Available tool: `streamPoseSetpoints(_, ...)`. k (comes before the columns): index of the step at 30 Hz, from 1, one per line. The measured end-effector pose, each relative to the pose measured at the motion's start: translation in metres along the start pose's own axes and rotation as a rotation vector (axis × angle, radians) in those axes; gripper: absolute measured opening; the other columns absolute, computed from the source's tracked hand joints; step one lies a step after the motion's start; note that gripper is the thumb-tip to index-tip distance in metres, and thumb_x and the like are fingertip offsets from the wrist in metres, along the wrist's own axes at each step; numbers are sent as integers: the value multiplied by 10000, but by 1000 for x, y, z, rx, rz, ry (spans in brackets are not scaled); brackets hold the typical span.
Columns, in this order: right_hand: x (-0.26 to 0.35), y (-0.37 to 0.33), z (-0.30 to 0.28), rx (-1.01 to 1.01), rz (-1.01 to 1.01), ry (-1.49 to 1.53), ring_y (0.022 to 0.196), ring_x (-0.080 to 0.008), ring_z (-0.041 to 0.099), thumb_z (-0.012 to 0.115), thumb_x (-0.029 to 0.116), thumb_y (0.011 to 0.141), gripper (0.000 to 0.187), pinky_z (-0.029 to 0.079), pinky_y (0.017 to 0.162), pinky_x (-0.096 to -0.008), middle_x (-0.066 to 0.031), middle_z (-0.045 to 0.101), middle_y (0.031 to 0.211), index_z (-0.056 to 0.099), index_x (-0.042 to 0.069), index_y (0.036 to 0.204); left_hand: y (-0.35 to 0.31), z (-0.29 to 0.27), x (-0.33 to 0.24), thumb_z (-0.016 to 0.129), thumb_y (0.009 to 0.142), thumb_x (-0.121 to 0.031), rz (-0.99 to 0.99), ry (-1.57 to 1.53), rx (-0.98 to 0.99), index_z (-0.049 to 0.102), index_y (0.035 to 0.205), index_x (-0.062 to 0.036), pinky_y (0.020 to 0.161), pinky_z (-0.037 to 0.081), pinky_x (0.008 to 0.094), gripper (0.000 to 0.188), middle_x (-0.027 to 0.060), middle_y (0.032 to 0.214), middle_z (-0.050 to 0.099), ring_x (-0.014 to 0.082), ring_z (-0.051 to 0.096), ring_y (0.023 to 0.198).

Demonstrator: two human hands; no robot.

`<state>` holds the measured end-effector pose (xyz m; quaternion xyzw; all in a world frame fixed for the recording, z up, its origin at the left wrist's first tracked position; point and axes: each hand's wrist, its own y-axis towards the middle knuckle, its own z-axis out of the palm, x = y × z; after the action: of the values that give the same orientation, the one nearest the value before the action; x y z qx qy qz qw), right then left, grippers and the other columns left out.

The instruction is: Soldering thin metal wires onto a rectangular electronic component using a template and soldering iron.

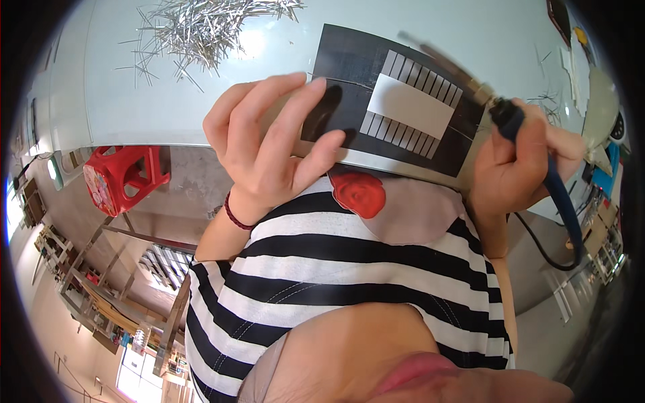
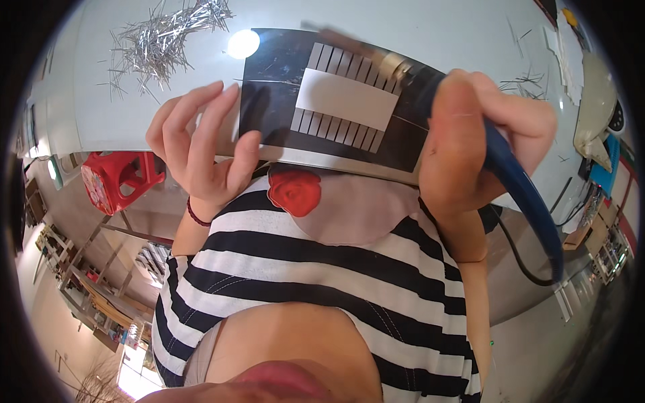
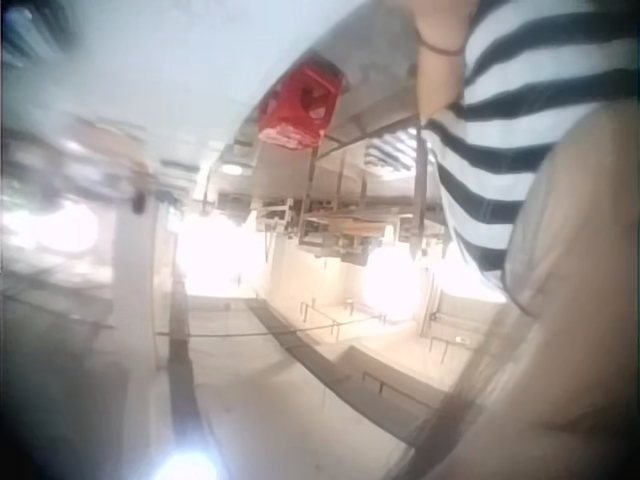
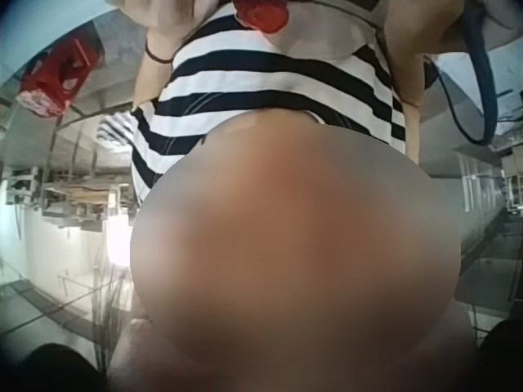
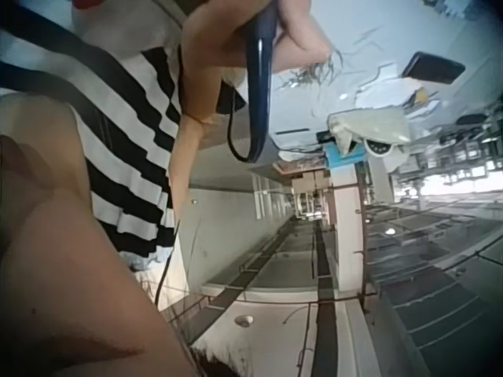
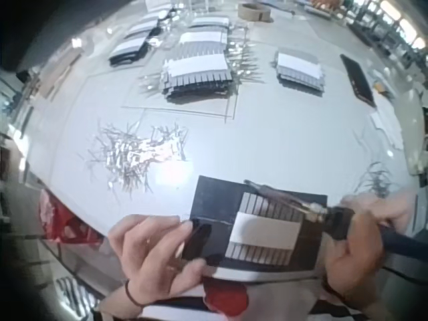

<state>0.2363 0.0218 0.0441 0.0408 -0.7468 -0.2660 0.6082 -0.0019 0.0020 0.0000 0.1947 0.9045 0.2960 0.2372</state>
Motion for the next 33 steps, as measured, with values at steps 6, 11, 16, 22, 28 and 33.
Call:
streamPoseSetpoints(6, -13, -7, -18, -6, -79, 70, 602, -96, 546, 749, 131, 933, 350, 441, 562, -221, -151, 654, 859, 468, 0, 1094, 8, -3, -6, 767, 857, -378, 342, -170, 171, 773, 1073, -129, 845, 494, 364, 330, 26, 1155, 723, 238, 617, 950)
streamPoseSetpoints(11, -20, -21, -37, 33, -76, 99, 612, -96, 549, 737, 117, 939, 334, 440, 566, -226, -167, 660, 884, 467, 2, 1098, 16, 1, -26, 670, 923, -366, 384, -94, 438, 711, 1218, -128, 993, 454, 363, 381, -15, 1264, 701, 198, 650, 1137)
streamPoseSetpoints(16, -17, -23, -45, -29, -56, 134, 596, -95, 542, 742, 117, 938, 339, 429, 557, -229, -163, 664, 886, 464, 9, 1099, 0, 3, -29, 704, 893, -334, 384, -51, 337, 716, 1214, -134, 985, 458, 366, 379, -19, 1265, 702, 196, 653, 1116)
streamPoseSetpoints(22, -13, -26, -50, -39, -38, 25, 586, -118, 424, 631, 114, 995, 197, 381, 548, -273, -152, 594, 785, 465, 23, 1050, -2, 3, -30, 704, 897, -282, 375, -61, 289, 713, 1187, -78, 972, 480, 378, 355, 25, 1252, 694, 212, 641, 1109)
streamPoseSetpoints(28, -7, -19, -51, 77, -40, 44, 559, -109, 414, 642, 104, 983, 219, 361, 519, -246, -151, 583, 763, 444, 20, 1024, 5, 7, -34, 704, 897, -287, 362, -71, 292, 707, 1209, -92, 975, 477, 374, 368, 26, 1274, 685, 214, 635, 1128)
streamPoseSetpoints(33, -10, -20, -48, 127, -12, 143, 562, -105, 446, 647, 88, 972, 210, 391, 525, -231, -161, 591, 772, 454, 6, 983, 5, 11, -31, 695, 904, -294, 381, -86, 294, 702, 1220, -94, 981, 476, 374, 373, 27, 1297, 675, 215, 629, 1146)
